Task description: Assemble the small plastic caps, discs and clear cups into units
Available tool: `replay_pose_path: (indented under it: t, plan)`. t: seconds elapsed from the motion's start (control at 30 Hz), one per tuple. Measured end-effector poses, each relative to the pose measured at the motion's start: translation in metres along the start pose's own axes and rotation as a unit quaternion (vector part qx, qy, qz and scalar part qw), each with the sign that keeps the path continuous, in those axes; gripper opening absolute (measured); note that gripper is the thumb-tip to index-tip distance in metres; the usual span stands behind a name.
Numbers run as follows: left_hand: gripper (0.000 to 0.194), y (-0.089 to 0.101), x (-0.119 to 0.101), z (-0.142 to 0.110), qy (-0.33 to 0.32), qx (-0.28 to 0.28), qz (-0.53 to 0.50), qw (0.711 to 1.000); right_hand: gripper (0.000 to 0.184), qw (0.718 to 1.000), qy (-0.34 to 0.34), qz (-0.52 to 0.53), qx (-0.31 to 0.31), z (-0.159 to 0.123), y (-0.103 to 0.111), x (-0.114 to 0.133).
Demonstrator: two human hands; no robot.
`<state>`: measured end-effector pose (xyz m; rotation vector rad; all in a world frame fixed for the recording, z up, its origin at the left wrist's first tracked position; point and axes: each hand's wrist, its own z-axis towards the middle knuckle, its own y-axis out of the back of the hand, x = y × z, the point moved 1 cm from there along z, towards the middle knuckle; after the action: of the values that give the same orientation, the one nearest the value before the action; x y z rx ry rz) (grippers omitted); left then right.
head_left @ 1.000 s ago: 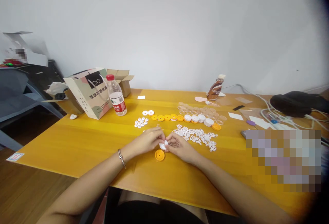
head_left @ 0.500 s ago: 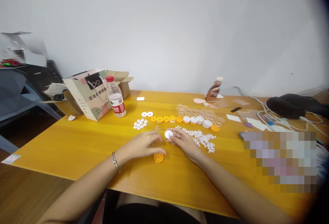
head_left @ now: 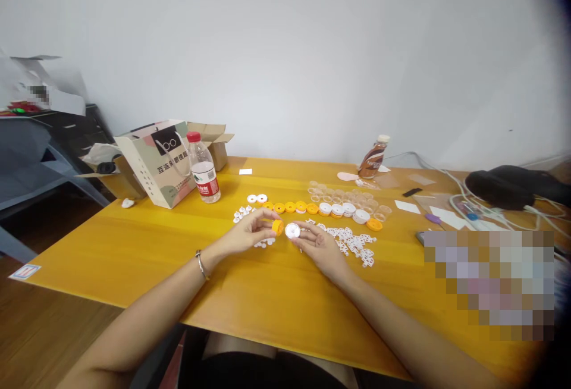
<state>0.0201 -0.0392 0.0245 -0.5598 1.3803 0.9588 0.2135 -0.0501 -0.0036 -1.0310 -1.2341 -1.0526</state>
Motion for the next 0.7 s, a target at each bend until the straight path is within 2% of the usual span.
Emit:
replay_pose_path:
  t: [0.1,0.27,0.5,0.7]
  plan:
    - [0.034,-0.004,0.006,0.002,-0.013,-0.016,0.002,1.0,0.036,1.0,0.007,0.006,0.008,-0.002,-0.003,0.0]
    - [0.034,-0.01,0.01,0.003,-0.046,-0.068,0.092,0.992,0.034,1.0,0.013,-0.006,0.008,-0.001,-0.002,-0.004]
    - [0.031,-0.02,0.004,0.0,-0.1,-0.093,0.276,0.951,0.034,0.999,0.034,-0.023,0.034,0.0,-0.003,-0.011]
    - [0.029,-0.024,0.005,0.0,-0.096,-0.106,0.32,0.937,0.026,0.997,0.051,-0.031,0.04,-0.003,-0.006,-0.013]
